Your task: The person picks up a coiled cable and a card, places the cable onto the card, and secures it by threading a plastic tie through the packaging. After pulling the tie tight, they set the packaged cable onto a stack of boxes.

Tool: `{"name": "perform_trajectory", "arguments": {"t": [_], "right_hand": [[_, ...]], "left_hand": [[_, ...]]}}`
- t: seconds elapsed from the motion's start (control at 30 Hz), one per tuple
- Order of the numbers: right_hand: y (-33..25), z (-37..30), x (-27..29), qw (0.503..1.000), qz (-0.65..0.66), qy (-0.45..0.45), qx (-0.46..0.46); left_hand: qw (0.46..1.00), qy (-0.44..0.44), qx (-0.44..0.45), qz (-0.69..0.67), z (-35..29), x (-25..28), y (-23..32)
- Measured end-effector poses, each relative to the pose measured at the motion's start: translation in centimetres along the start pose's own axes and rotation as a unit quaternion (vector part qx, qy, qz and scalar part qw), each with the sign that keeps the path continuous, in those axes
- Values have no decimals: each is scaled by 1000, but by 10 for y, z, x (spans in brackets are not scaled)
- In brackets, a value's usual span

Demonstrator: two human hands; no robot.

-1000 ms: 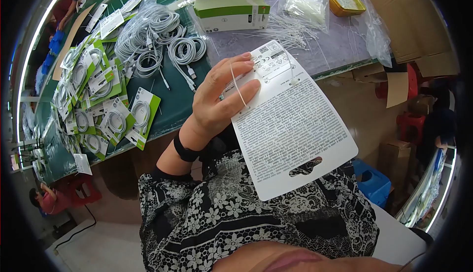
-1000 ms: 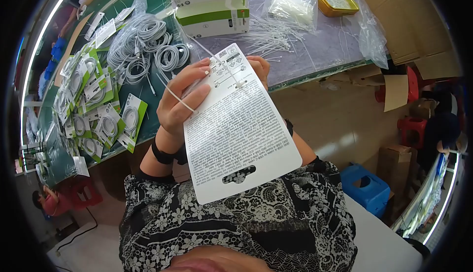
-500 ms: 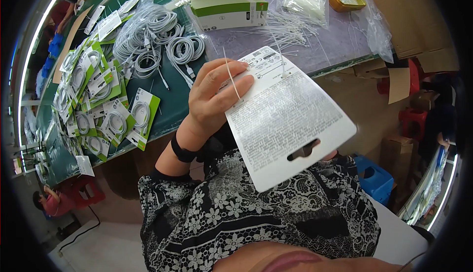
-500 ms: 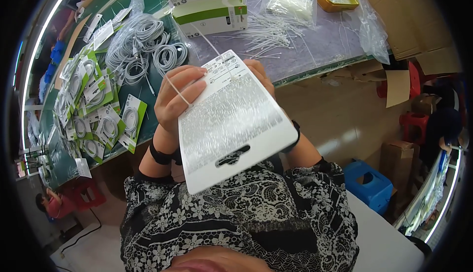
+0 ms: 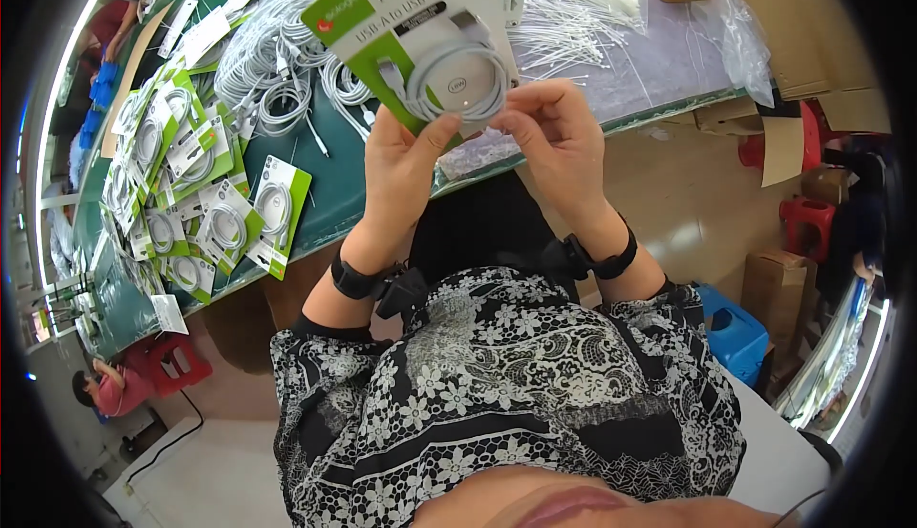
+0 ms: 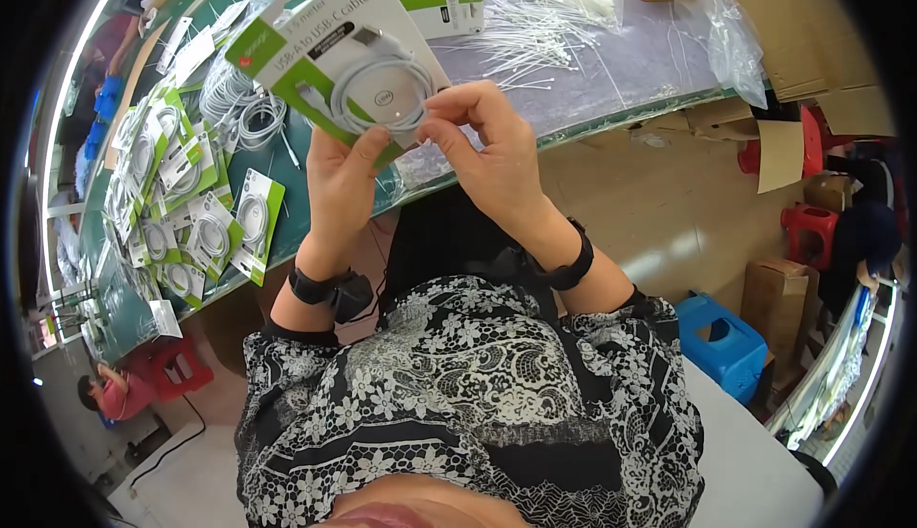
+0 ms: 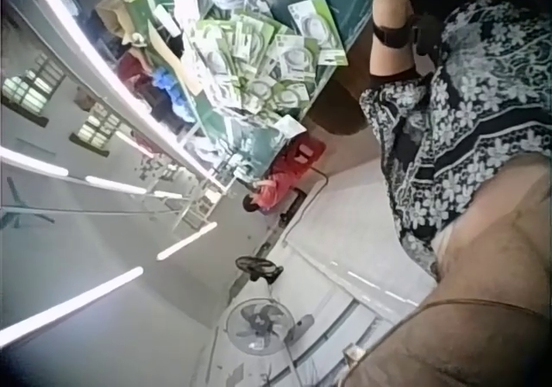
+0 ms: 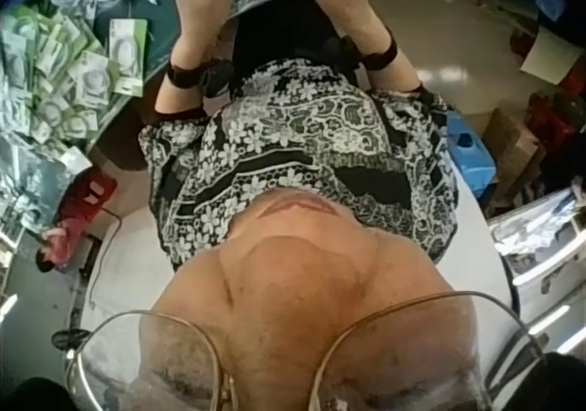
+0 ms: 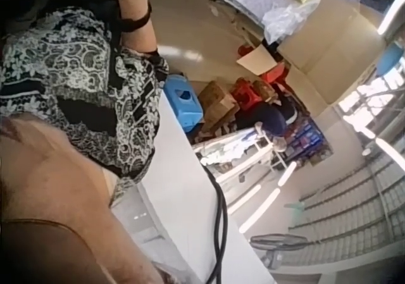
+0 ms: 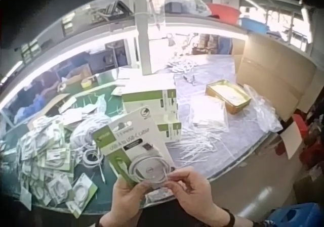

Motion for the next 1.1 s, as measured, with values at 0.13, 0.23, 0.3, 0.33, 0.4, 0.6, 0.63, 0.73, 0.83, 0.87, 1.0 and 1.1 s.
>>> {"name": "perform_trajectory", "arguments": {"t": [0.13, 0.23, 0.3, 0.33, 0.4, 0.6, 0.63, 0.73, 0.83, 0.87, 1.0, 1.1], "right_hand": [[-11, 6, 1, 932, -333, -10, 145], [-24, 5, -3, 909, -393, -16, 138], [-24, 5, -5, 896, -423, -18, 134], [-23, 6, -5, 890, -433, -20, 141], [-23, 9, -6, 878, -453, -24, 154], [-25, 11, -7, 876, -458, -38, 145], [-25, 11, -8, 874, -462, -40, 144], [-24, 11, -8, 871, -468, -45, 142], [-24, 11, -8, 869, -472, -50, 140], [-23, 11, -9, 870, -470, -52, 138], [-25, 10, -11, 872, -468, -59, 134], [-28, 10, -11, 871, -470, -66, 129]], "left_hand": [[996, 6, 30, -88, 3, 1, 2], [996, 14, 27, -84, 4, 2, 0], [996, 17, 25, -82, 4, 3, -3], [997, 17, 17, -75, 3, 4, -5], [998, 16, 1, -62, 3, 5, -6], [1000, 12, -19, -19, 2, 5, -4], [1000, 11, -19, -6, 2, 5, -4], [1000, 11, -21, 4, 2, 5, -4], [1000, 11, -26, 0, 1, 5, -5], [1000, 12, -28, -3, 1, 5, -6], [999, 15, -37, -5, 0, 5, -7], [999, 18, -45, 0, -1, 4, -6]]}}
Point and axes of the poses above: each hand's wrist, its own z-axis towards the middle knuckle, its own x-axis out of the back of the hand, y = z × x, the point moved 1 cm from there along z, towards the middle knuckle, and after that the axes turned 14 degrees about -y, right-handed, at the moved point
